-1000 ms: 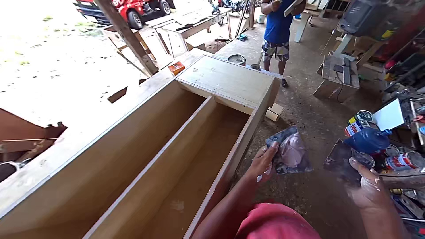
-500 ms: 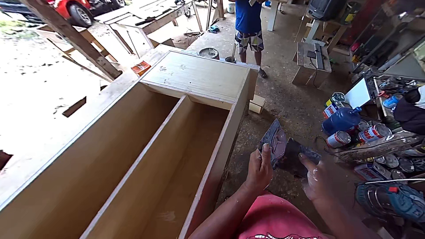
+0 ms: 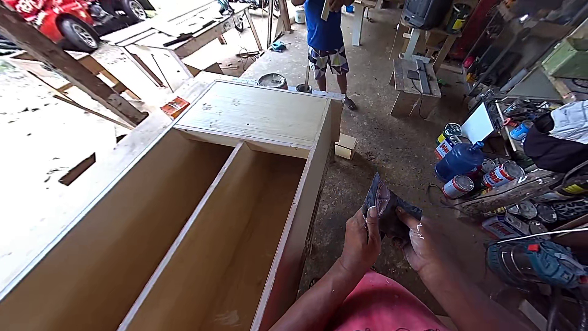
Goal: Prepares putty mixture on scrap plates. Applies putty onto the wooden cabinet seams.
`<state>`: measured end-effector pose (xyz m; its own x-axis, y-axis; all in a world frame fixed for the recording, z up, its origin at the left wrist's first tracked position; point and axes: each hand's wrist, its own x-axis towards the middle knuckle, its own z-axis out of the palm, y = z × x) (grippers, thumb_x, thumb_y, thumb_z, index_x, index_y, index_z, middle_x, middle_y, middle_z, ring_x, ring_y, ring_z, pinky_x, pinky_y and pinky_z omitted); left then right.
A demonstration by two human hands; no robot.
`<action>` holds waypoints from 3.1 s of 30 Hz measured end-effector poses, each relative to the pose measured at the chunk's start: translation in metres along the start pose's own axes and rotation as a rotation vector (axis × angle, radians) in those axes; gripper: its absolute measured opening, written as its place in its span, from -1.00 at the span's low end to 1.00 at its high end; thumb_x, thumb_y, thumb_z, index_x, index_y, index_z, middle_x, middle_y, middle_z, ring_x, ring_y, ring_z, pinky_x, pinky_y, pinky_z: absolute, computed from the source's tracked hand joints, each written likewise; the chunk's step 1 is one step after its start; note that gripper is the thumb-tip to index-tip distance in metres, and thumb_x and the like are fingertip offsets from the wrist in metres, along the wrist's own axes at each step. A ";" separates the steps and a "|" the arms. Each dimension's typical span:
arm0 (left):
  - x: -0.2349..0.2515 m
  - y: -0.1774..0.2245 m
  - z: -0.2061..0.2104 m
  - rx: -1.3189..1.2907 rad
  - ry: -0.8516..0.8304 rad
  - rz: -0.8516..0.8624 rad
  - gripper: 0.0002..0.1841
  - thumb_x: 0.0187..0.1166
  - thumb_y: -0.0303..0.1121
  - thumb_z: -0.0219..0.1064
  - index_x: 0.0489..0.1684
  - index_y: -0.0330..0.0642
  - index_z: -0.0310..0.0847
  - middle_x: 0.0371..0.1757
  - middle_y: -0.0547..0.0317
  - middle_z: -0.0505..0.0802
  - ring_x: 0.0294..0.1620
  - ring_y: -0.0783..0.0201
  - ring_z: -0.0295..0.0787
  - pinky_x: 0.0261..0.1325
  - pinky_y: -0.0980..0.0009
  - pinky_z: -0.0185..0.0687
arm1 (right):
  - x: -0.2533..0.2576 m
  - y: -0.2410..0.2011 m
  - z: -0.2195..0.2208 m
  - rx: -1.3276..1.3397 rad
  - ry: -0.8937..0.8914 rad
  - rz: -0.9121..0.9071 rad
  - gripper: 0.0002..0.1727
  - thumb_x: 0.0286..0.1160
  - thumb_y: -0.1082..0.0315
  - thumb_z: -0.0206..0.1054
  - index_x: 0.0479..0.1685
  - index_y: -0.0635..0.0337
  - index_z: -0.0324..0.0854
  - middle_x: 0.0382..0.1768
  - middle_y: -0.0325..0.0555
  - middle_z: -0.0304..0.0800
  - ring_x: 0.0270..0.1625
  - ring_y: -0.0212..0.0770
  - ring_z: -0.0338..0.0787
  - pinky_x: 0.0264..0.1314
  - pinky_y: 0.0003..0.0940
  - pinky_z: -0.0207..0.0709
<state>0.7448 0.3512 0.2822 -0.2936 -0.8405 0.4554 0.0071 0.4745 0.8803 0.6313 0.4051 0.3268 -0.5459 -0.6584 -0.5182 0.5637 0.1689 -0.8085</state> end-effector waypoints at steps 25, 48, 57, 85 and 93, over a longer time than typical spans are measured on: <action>-0.013 0.040 -0.028 -1.045 0.342 -0.547 -0.73 0.85 -0.36 -0.06 0.07 -0.24 0.58 -0.24 0.11 0.90 -0.21 0.29 0.89 -0.03 0.31 0.85 | 0.049 -0.084 0.000 -1.008 -0.982 -1.904 -0.69 0.74 0.23 0.17 0.36 -0.05 0.58 0.17 0.05 0.76 0.31 0.01 0.75 0.37 -0.11 0.65; -0.041 0.008 -0.128 -0.794 0.390 -0.055 -0.74 0.79 -0.21 0.20 0.10 -0.21 0.63 -0.13 0.15 0.90 -0.11 0.32 0.88 0.08 0.25 0.83 | 0.009 0.012 0.097 -1.097 -0.911 -1.677 -0.48 0.86 0.12 -0.04 0.44 0.35 0.55 0.10 0.16 0.74 0.13 -0.10 0.79 0.17 -0.32 0.72; -0.041 -0.002 -0.220 -0.805 0.239 -0.228 -0.74 0.78 -0.22 0.18 0.04 -0.24 0.65 -0.18 0.13 0.89 -0.15 0.31 0.87 0.04 0.27 0.82 | -0.020 0.001 0.143 -1.296 -1.197 -0.705 -0.53 0.82 0.01 0.01 0.06 0.18 0.71 -0.12 -0.23 0.79 -0.11 -0.44 0.79 0.01 -0.43 0.73; -0.084 -0.047 -0.313 -0.927 0.551 -0.598 -0.72 0.80 -0.31 0.03 0.10 -0.27 0.62 -0.17 -0.02 0.91 -0.17 0.21 0.92 -0.03 0.25 0.88 | 0.069 0.056 0.116 -0.546 -0.837 0.062 -0.57 0.76 0.09 0.11 0.43 0.14 0.39 0.05 0.16 0.88 -0.10 0.14 0.96 -0.19 -0.01 0.89; -0.021 -0.082 -0.305 -0.921 0.639 -0.626 -0.73 0.80 -0.33 0.04 0.10 -0.30 0.61 -0.14 -0.05 0.90 -0.12 0.17 0.92 0.04 0.21 0.87 | 0.122 0.056 0.203 -0.070 -1.190 0.328 -0.32 0.45 -0.35 0.27 0.28 0.00 0.72 0.16 0.12 0.85 0.12 0.06 0.88 0.09 -0.01 0.80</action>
<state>1.0415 0.2497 0.2408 0.0204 -0.9505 -0.3101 0.7652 -0.1848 0.6167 0.7217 0.1856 0.2750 0.5385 -0.8287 -0.1523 0.5134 0.4661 -0.7205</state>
